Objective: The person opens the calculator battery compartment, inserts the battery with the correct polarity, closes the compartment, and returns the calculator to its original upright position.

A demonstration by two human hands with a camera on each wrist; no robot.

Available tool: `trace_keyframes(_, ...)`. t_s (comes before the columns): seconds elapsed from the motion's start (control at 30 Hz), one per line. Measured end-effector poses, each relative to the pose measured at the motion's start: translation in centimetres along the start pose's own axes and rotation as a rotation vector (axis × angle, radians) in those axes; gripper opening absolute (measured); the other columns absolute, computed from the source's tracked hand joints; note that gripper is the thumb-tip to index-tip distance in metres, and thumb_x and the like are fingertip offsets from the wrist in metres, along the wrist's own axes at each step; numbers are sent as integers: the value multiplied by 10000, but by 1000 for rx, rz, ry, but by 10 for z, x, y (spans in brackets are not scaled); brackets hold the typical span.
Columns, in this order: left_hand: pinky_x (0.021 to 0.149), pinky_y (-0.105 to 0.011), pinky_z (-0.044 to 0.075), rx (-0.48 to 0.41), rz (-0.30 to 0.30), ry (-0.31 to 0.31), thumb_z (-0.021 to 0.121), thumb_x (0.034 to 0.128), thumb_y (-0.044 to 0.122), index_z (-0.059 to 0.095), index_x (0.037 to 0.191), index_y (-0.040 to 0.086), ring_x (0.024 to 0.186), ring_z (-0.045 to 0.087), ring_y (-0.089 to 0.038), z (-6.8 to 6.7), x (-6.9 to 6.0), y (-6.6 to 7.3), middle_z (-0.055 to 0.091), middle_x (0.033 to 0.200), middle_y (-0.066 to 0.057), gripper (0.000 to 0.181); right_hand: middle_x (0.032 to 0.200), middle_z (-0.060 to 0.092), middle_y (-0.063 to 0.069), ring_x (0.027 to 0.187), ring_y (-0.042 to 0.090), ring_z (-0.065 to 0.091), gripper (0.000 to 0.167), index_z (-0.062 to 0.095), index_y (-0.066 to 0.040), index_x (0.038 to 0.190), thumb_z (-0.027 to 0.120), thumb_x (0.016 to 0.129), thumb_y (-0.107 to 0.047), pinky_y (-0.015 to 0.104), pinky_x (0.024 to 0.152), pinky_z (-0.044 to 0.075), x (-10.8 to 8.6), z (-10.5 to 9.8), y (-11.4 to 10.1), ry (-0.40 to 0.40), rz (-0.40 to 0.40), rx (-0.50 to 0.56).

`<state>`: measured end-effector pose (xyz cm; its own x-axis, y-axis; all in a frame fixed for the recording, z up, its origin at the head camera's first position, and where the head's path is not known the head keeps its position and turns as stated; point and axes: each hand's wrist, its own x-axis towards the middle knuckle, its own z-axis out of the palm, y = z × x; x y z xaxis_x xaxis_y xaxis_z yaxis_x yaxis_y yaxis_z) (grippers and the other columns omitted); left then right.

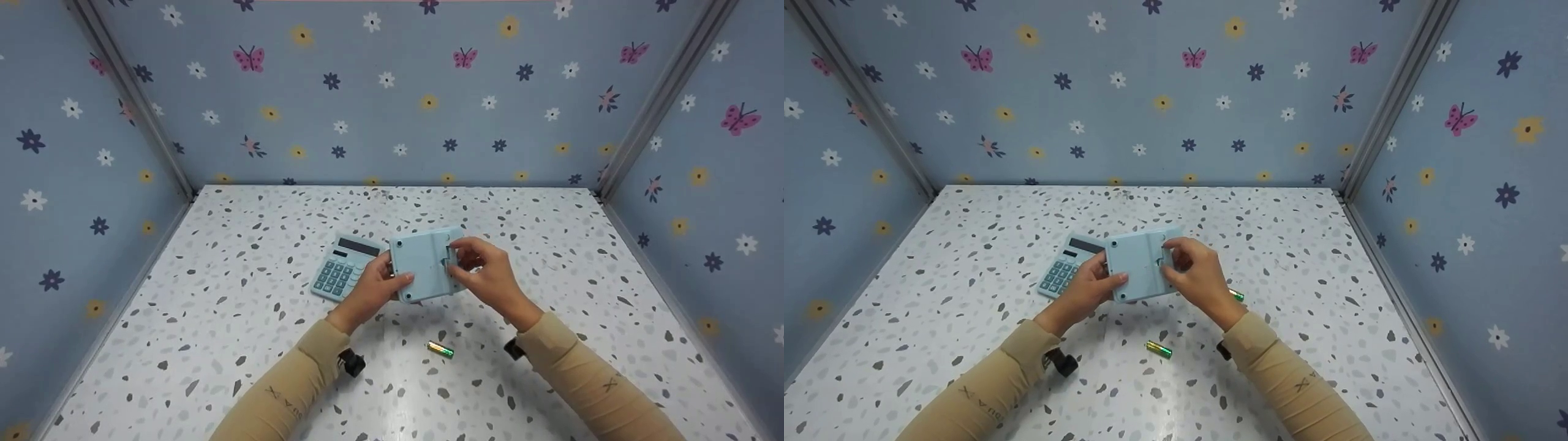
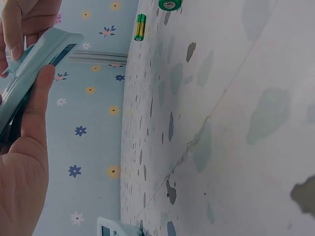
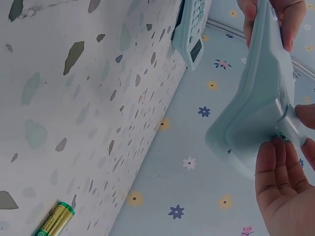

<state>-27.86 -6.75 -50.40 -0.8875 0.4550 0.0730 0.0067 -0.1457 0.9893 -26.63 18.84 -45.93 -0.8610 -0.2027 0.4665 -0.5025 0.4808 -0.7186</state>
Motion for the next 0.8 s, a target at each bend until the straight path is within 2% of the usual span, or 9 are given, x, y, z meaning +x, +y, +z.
trace_keyframes(0.1,998,-456,657,11,-3,7,642,1082,117,385,1658,78,1308,697,-351,0,0,-1,608,1527,-240,632,969,716,108,840,201,707,340,764,-52,1202,822,885,55,296,759,619,-1,1,-2,5,13,2)
trace_keyframes(0.33,998,-454,656,10,4,11,642,1082,116,377,1662,73,1313,694,-359,-1,0,-1,601,1531,-249,640,1035,755,122,910,246,724,323,764,-45,1201,796,898,60,441,810,658,-3,3,-5,30,-10,-2)
trace_keyframes(0.67,1002,-455,654,3,6,-2,622,1093,95,378,1654,53,1322,691,-372,-2,0,-2,598,1532,-269,614,1056,770,132,941,278,742,334,759,-30,1201,782,894,100,497,855,672,-3,5,-7,67,-12,66)
trace_keyframes(0.8,1007,-458,652,8,6,-4,629,1092,109,375,1657,57,1331,686,-374,-2,-1,-2,595,1537,-265,621,1052,762,125,947,259,739,333,756,-35,1209,775,900,86,447,849,682,-2,4,-7,73,4,56)
